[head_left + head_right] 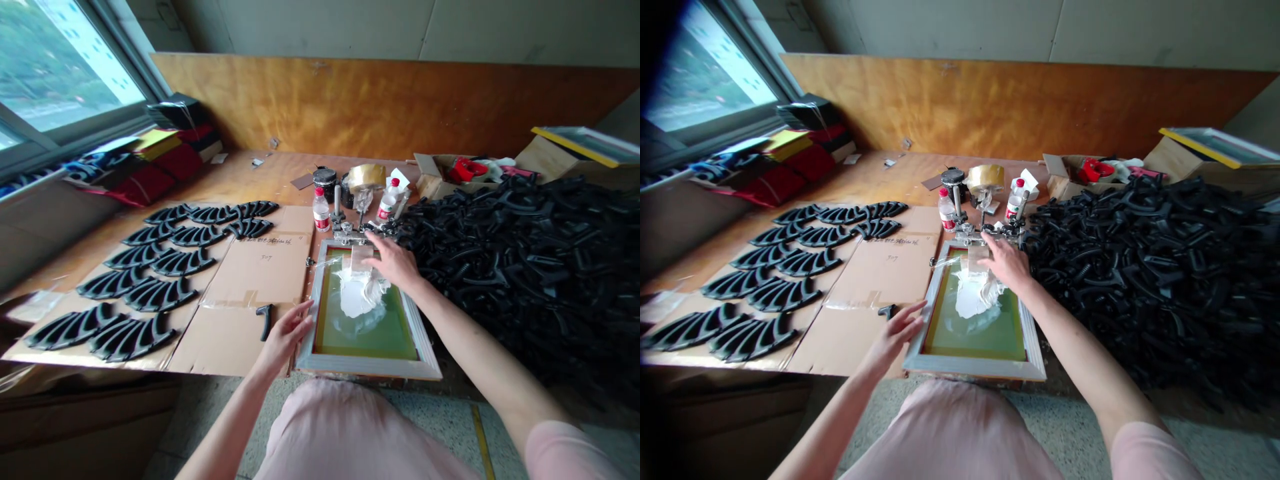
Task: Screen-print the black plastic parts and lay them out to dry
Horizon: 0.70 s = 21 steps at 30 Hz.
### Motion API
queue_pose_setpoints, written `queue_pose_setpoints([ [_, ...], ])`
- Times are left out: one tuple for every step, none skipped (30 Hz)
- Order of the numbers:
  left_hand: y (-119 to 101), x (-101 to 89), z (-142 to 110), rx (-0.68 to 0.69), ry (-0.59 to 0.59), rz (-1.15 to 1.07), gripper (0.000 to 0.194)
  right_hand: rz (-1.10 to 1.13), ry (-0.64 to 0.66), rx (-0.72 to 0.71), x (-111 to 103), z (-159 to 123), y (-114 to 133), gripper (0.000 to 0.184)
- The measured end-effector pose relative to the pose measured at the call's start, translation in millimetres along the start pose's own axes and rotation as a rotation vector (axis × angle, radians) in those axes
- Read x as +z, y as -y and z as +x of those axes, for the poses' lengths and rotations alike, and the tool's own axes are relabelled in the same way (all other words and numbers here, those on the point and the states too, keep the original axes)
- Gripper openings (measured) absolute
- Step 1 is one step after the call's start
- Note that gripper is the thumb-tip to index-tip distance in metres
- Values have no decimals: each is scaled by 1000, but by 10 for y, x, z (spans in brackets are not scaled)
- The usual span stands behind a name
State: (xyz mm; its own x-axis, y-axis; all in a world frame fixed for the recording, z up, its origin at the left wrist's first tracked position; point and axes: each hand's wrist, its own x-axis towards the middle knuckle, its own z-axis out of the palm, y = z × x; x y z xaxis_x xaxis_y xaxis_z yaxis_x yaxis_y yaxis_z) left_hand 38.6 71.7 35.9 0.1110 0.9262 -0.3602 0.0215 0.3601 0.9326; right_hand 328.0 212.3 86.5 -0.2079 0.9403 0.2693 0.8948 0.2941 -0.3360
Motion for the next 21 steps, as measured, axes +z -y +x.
queue_pose_setpoints([
  [-145,-4,-18,15,-5,-33,59,40,-83,52,-83,37,-149,57],
  [-298,-1,-19,52,-21,-66,54,90,-175,120,-149,39,-315,51],
  [-460,10,-2,113,-45,-99,51,135,-253,200,-187,9,-483,45],
  [-627,28,36,194,-72,-132,50,164,-291,277,-188,-51,-636,43],
  [-797,51,93,282,-90,-161,49,174,-285,336,-145,-137,-756,42],
  [-965,80,166,365,-91,-183,49,175,-243,373,-61,-245,-831,41],
  [-1123,111,248,436,-81,-200,50,168,-165,373,59,-366,-855,41],
  [-1264,144,330,489,-64,-210,51,154,-68,338,204,-494,-827,40],
  [-1375,180,403,524,-50,-219,52,135,25,284,359,-620,-756,39],
  [-1446,218,459,549,-52,-235,51,96,115,214,510,-734,-653,39],
  [-1468,261,492,566,-82,-261,49,38,188,151,642,-830,-532,37],
  [-1435,308,497,575,-136,-295,46,-28,247,104,746,-902,-404,34],
  [-1346,362,472,559,-189,-327,43,-91,293,83,817,-953,-278,30],
  [-1204,423,422,498,-204,-339,41,-132,318,95,854,-986,-153,26],
  [-1022,491,349,384,-169,-322,42,-149,330,129,864,-1011,-29,22],
  [-813,564,263,233,-99,-291,44,-148,324,169,853,-1035,99,19],
  [-596,639,170,24,49,-223,48,-135,299,198,832,-1066,237,19],
  [-385,711,82,-165,150,-197,53,-117,257,193,809,-1107,382,18],
  [-196,772,6,-273,192,-248,54,-95,213,139,789,-1154,528,17],
  [-38,811,-50,-347,219,-316,53,-70,180,33,771,-1203,660,15],
  [87,818,-80,-407,212,-406,49,-38,168,-105,750,-1246,760,13],
])
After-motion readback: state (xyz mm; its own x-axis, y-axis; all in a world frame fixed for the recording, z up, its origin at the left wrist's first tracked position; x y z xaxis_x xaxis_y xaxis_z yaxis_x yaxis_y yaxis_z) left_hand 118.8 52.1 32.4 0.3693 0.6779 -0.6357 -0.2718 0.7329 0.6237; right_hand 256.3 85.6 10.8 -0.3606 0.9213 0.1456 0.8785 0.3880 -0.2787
